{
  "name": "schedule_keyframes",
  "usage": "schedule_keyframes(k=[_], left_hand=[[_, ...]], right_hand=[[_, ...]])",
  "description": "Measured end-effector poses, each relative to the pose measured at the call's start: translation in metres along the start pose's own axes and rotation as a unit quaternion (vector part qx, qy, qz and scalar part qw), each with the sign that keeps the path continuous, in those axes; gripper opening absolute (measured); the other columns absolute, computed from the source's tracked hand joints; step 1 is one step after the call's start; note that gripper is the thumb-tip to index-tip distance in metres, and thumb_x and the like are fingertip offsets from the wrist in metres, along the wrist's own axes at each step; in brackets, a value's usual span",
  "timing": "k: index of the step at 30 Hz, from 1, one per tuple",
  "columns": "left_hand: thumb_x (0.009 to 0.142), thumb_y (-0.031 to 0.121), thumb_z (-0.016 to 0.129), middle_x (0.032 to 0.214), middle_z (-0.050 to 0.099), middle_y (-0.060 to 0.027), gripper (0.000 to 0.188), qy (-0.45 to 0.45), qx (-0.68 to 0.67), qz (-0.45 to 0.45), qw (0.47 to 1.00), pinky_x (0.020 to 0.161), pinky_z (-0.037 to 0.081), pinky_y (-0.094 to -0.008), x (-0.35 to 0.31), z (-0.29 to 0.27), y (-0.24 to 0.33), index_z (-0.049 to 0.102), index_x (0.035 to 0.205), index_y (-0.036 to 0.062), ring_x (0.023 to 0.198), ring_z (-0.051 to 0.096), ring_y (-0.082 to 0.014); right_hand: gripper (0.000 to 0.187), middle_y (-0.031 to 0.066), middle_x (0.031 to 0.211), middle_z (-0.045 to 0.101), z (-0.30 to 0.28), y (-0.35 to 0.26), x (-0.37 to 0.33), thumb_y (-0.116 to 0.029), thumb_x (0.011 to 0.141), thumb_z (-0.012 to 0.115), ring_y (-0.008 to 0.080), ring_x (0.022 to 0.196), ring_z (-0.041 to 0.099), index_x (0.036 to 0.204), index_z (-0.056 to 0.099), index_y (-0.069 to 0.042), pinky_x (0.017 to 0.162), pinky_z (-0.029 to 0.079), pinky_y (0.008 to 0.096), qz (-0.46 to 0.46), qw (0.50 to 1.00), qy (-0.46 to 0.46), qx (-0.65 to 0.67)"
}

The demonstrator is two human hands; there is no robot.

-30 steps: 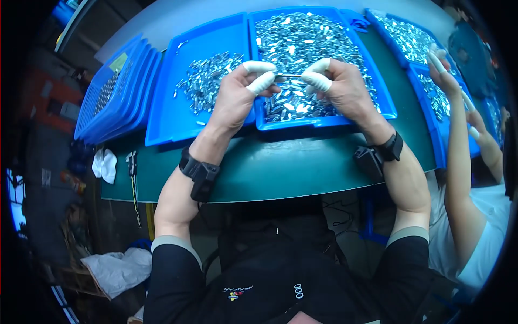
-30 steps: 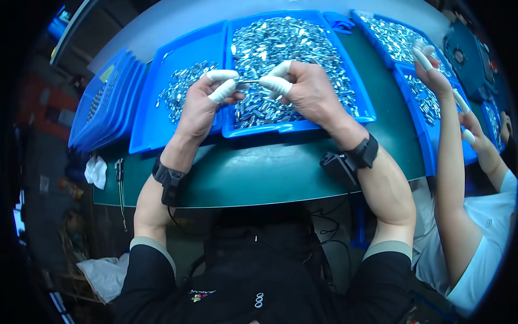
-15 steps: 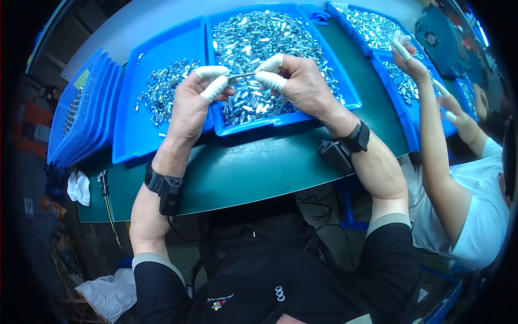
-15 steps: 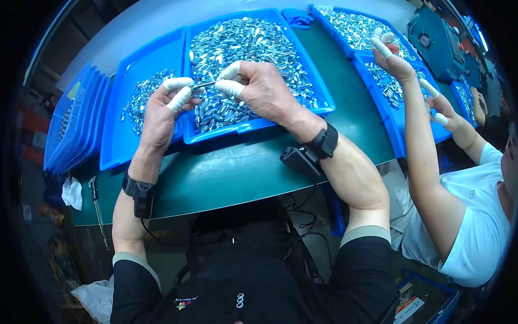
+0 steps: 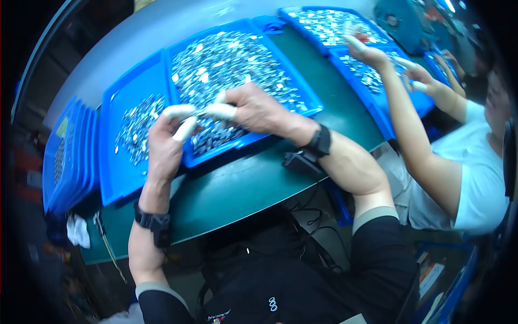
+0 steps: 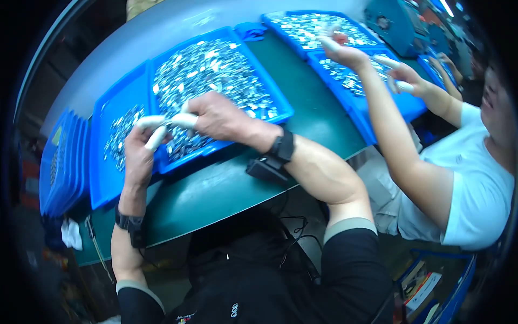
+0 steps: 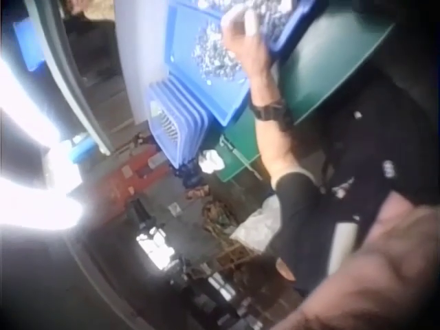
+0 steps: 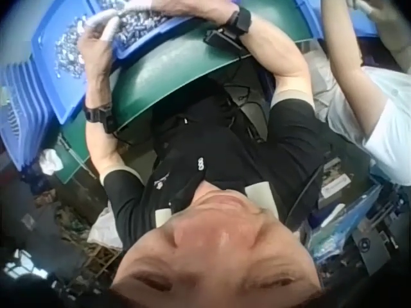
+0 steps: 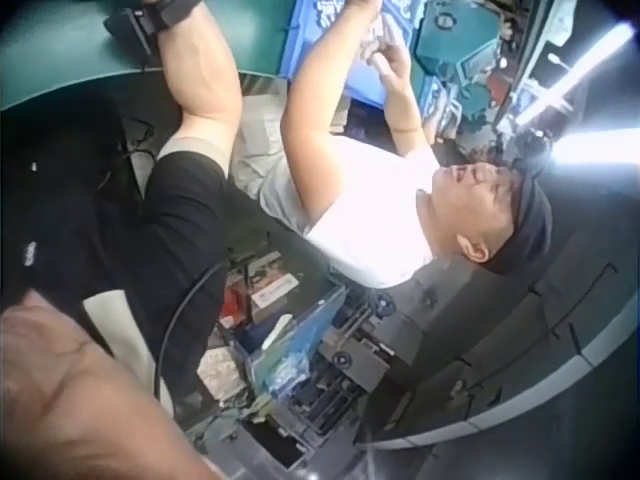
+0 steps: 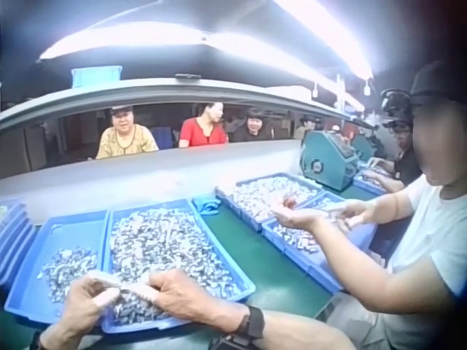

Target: The person picks up a metal rod and a small metal component from a blue tray, fits the component onto the rod, and places the assembled unit into a separate blue tray.

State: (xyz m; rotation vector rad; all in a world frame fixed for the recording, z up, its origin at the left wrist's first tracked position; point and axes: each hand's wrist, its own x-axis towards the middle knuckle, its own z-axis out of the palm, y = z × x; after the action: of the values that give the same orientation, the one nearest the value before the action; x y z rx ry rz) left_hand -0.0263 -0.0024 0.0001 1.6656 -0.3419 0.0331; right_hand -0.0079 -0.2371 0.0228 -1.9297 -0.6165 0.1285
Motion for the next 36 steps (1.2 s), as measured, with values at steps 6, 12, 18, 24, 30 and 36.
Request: schedule_keyframes(k=[6, 12, 18, 24, 30, 36], left_hand=[[0.096, 0.001, 0.065, 0.102, 0.071, -0.0084, 0.021, 0.003, -0.009, 0.013, 1.0, 0.077, 0.056, -0.0288, 0.001, 0.003, 0.0, 0.064, 0.117, 0.0009, 0.087, 0.071, -0.0171], [0.095, 0.001, 0.067, 0.102, 0.071, -0.0083, 0.022, 0.004, 0.003, 0.011, 1.0, 0.079, 0.057, -0.03, 0.002, 0.001, -0.004, 0.063, 0.118, 0.0014, 0.087, 0.07, -0.0169], [0.096, 0.003, 0.068, 0.101, 0.072, -0.0081, 0.022, -0.004, 0.002, 0.02, 1.0, 0.078, 0.056, -0.0292, 0.003, 0.002, -0.005, 0.064, 0.117, 0.0023, 0.087, 0.071, -0.0164], [0.096, 0.004, 0.068, 0.097, 0.072, -0.0074, 0.021, 0.014, -0.008, 0.02, 1.0, 0.075, 0.054, -0.0266, 0.002, 0.001, -0.002, 0.064, 0.117, 0.0029, 0.084, 0.07, -0.0148], [0.096, 0.003, 0.068, 0.098, 0.072, -0.0079, 0.021, 0.009, 0.009, 0.012, 1.0, 0.076, 0.055, -0.0277, 0.002, 0.001, -0.003, 0.064, 0.116, 0.0022, 0.085, 0.07, -0.0154], [0.095, 0.003, 0.068, 0.099, 0.072, -0.0083, 0.02, 0.0, 0.004, 0.021, 1.0, 0.077, 0.055, -0.028, 0.003, 0.001, -0.005, 0.064, 0.115, 0.0021, 0.085, 0.07, -0.0162]], right_hand=[[0.028, 0.0114, 0.084, 0.073, -0.001, 0.004, -0.005, -0.029, 0.091, 0.077, 0.0156, 0.078, 0.068, 0.1, 0.073, -0.003, 0.071, 0.054, 0.0325, -0.072, 0.995, 0.07, -0.005], [0.023, 0.0124, 0.076, 0.071, -0.002, 0.007, -0.004, -0.026, 0.093, 0.072, 0.0191, 0.068, 0.067, 0.093, 0.073, -0.003, 0.063, 0.051, 0.0352, -0.073, 0.995, 0.063, -0.007], [0.027, 0.0122, 0.071, 0.069, 0.001, 0.016, 0.003, -0.029, 0.095, 0.07, 0.0221, 0.063, 0.067, 0.086, 0.072, -0.003, 0.061, 0.05, 0.0366, -0.074, 0.993, 0.066, -0.064], [0.025, 0.0128, 0.077, 0.07, 0.002, 0.013, -0.001, -0.027, 0.091, 0.075, 0.0212, 0.07, 0.068, 0.096, 0.071, -0.003, 0.065, 0.052, 0.037, -0.098, 0.992, 0.079, -0.009], [0.028, 0.0132, 0.075, 0.069, 0.002, 0.018, 0.0, -0.03, 0.093, 0.071, 0.0209, 0.07, 0.068, 0.091, 0.071, -0.002, 0.065, 0.052, 0.0361, -0.1, 0.991, 0.066, -0.063], [0.033, 0.0106, 0.071, 0.07, -0.001, 0.017, 0.0, -0.032, 0.097, 0.064, 0.0181, 0.065, 0.069, 0.085, 0.07, -0.002, 0.064, 0.053, 0.0342, -0.058, 0.998, 0.011, 0.014]])
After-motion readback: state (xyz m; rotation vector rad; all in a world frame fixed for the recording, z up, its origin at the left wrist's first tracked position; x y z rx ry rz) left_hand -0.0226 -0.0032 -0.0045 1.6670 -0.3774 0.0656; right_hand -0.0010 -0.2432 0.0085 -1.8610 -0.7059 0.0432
